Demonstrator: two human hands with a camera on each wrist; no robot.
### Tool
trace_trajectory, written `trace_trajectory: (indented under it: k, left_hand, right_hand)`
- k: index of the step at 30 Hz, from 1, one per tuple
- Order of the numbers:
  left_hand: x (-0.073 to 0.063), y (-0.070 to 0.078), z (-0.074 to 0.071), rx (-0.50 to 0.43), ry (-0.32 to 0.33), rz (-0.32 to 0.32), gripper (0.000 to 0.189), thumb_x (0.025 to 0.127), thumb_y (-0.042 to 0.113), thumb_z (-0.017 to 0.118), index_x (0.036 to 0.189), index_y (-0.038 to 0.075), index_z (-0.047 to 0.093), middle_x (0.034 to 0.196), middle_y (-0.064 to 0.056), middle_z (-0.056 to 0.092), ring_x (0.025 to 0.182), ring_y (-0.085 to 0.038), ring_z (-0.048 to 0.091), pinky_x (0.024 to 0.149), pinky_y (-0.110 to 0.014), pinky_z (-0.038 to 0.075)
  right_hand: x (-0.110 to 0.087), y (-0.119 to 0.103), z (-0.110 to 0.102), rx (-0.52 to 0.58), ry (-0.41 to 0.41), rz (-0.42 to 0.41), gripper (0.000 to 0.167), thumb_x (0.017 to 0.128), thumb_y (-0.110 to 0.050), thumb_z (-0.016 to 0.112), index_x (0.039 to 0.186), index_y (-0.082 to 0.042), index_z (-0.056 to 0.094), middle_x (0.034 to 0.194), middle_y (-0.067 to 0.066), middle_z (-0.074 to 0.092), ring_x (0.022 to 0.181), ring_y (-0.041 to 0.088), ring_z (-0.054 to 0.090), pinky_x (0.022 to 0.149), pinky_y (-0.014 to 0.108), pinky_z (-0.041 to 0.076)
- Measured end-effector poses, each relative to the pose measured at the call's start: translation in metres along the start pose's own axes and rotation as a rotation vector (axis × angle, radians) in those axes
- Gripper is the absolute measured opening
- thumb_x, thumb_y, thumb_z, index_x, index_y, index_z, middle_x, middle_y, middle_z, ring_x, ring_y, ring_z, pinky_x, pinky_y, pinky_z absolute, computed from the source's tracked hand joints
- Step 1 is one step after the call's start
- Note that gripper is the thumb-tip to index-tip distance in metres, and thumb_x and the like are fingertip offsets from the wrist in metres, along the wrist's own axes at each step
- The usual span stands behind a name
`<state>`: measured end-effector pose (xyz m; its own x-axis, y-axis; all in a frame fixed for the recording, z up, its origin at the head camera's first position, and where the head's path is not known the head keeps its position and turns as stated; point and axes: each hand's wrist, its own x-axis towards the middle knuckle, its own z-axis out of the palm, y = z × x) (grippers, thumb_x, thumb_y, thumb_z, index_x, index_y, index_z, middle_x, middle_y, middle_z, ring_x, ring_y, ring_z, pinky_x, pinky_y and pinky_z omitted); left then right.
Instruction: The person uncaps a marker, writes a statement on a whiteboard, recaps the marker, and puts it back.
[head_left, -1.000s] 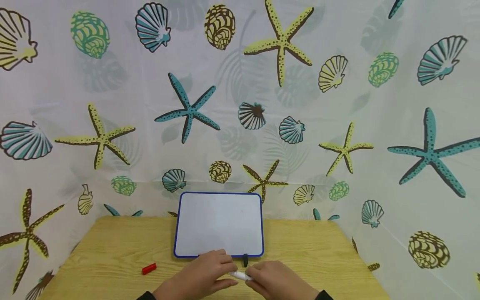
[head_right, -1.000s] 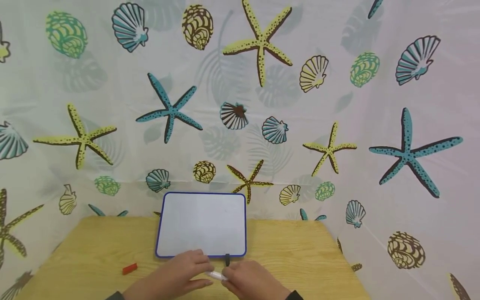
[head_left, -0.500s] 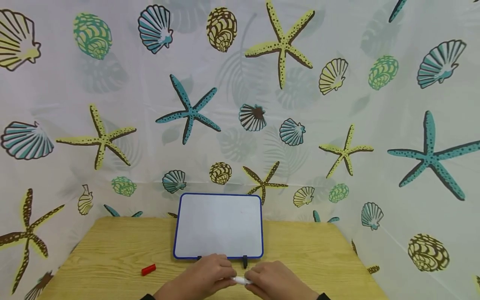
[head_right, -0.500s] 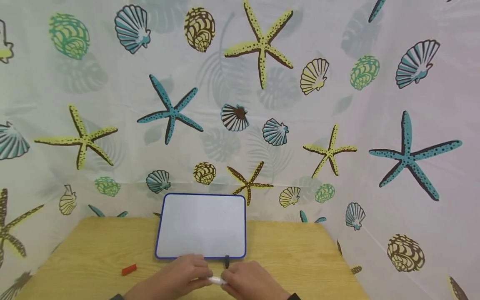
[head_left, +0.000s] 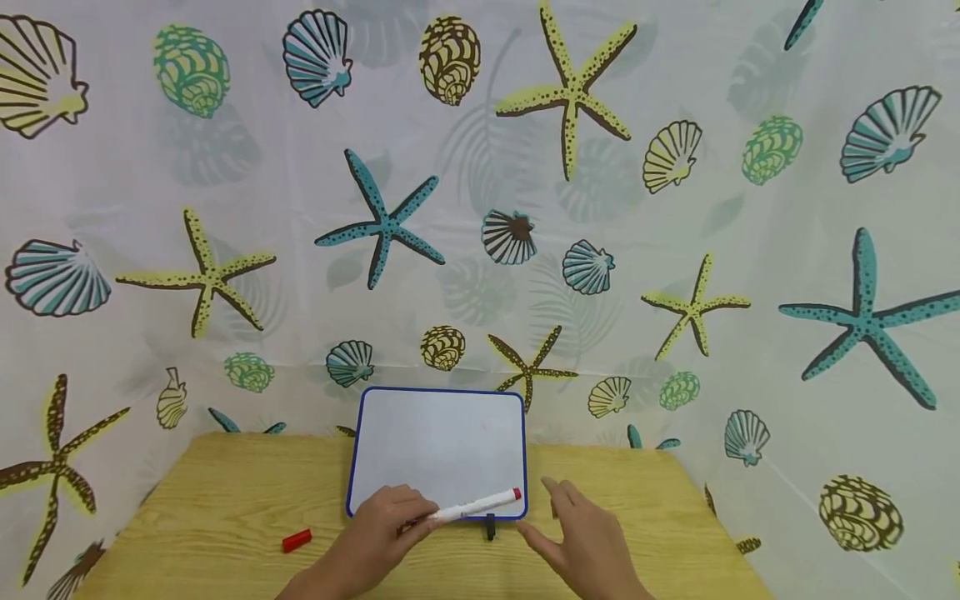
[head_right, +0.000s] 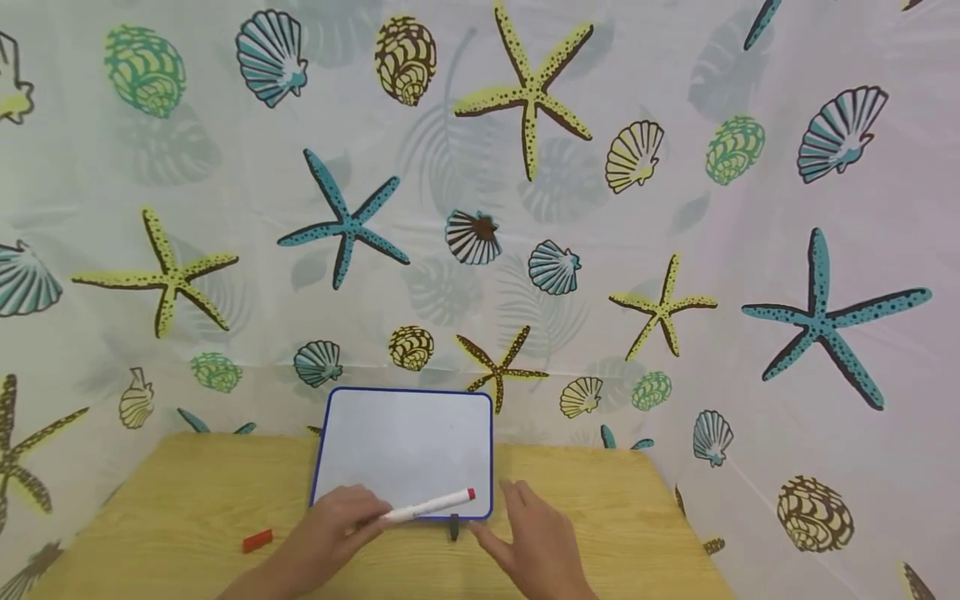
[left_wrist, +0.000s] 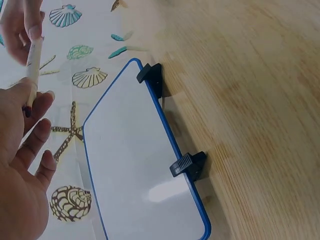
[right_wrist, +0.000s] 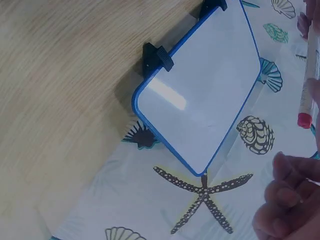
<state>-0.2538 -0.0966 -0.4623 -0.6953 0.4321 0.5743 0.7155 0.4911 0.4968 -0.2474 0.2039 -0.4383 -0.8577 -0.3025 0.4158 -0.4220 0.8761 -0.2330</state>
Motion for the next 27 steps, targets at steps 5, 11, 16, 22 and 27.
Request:
trace_trajectory:
  k: [5,11,16,22,27]
  left_hand:
    - [0.000,0.007,-0.001,-0.013,0.103,0.000,0.012,0.097,0.031,0.068,0.101,0.024,0.078,0.082,0.025,0.060,0.073,0.001,0.046,0.070,-0.024,0.042]
    - [0.008,0.023,0.009,-0.033,0.107,0.120,0.010,0.097,0.025,0.069,0.102,0.022,0.078,0.089,0.022,0.065,0.077,0.005,0.052,0.071,-0.022,0.043]
    - [0.011,0.028,0.011,-0.024,0.087,0.158,0.013,0.098,0.026,0.068,0.103,0.022,0.079,0.087,0.021,0.066,0.078,0.005,0.053,0.071,-0.021,0.043]
    - [0.010,0.027,0.013,-0.014,0.083,0.198,0.014,0.098,0.026,0.068,0.105,0.021,0.079,0.085,0.021,0.063,0.077,0.005,0.051,0.073,-0.020,0.045]
    - [0.008,0.027,0.010,-0.036,0.023,0.170,0.018,0.100,0.028,0.064,0.107,0.020,0.078,0.086,0.020,0.062,0.079,0.004,0.050,0.074,-0.019,0.046]
  right_hand:
    - [0.003,-0.008,0.009,0.713,-0.265,0.223,0.052,0.098,-0.038,0.067,0.129,0.004,0.063,0.088,-0.001,0.065,0.063,0.008,0.049,0.054,0.023,0.041]
    - [0.005,-0.035,0.017,1.297,-0.433,0.291,0.038,0.103,-0.027,0.062,0.127,0.002,0.063,0.093,0.002,0.066,0.064,0.007,0.044,0.056,0.022,0.039]
    - [0.007,-0.049,0.024,1.501,-0.398,0.270,0.019,0.103,-0.021,0.061,0.106,-0.006,0.072,0.082,-0.004,0.064,0.059,0.004,0.039,0.055,0.021,0.033]
    - [0.007,-0.056,0.025,1.567,-0.371,0.326,0.013,0.101,-0.016,0.064,0.095,-0.011,0.075,0.079,-0.004,0.066,0.059,0.005,0.040,0.054,0.020,0.032]
    - [0.008,-0.058,0.022,1.561,-0.372,0.377,0.009,0.098,-0.015,0.068,0.094,-0.009,0.074,0.079,-0.003,0.068,0.061,0.006,0.042,0.054,0.020,0.033]
